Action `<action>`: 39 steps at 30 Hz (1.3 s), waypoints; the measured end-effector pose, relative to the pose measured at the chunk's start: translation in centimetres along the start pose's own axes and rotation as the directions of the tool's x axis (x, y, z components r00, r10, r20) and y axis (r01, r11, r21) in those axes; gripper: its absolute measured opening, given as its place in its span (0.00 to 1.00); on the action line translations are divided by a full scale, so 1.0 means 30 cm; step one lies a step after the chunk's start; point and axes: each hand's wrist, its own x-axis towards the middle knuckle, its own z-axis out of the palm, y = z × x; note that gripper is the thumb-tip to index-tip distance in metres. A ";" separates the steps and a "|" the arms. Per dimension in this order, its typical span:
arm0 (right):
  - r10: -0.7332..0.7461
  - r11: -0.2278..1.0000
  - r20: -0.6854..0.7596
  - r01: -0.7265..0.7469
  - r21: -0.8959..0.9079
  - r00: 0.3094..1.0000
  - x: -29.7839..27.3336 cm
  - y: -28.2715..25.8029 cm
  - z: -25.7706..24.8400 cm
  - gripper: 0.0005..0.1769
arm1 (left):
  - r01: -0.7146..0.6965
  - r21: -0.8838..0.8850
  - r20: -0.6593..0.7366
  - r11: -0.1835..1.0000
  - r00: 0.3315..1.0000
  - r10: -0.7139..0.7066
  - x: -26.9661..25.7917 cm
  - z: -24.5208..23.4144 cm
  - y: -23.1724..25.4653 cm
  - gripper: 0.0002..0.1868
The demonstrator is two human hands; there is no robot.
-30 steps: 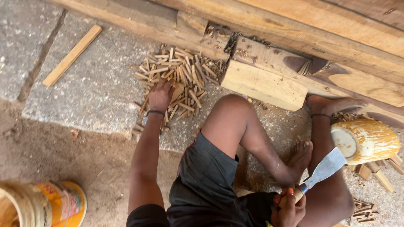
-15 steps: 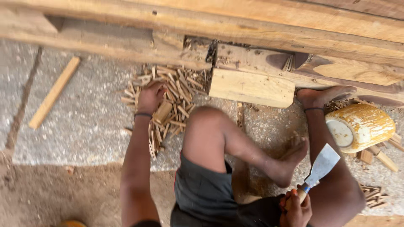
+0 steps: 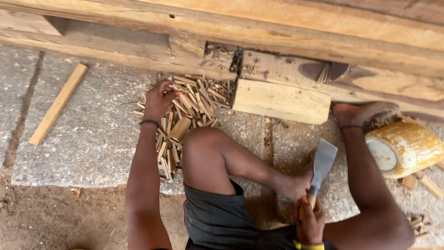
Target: The person sits on the floor and uses a chisel to carve a rectangular wooden block. They repeatedly strike the chisel with their hand to remove wood shavings, occasionally pausing to clear debris from the work surface.
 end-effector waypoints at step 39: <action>-0.003 0.982 0.036 0.010 -0.186 0.999 0.598 0.128 0.314 0.12 | -0.364 0.226 0.361 0.904 0.893 0.269 0.253 0.962 -0.062 0.28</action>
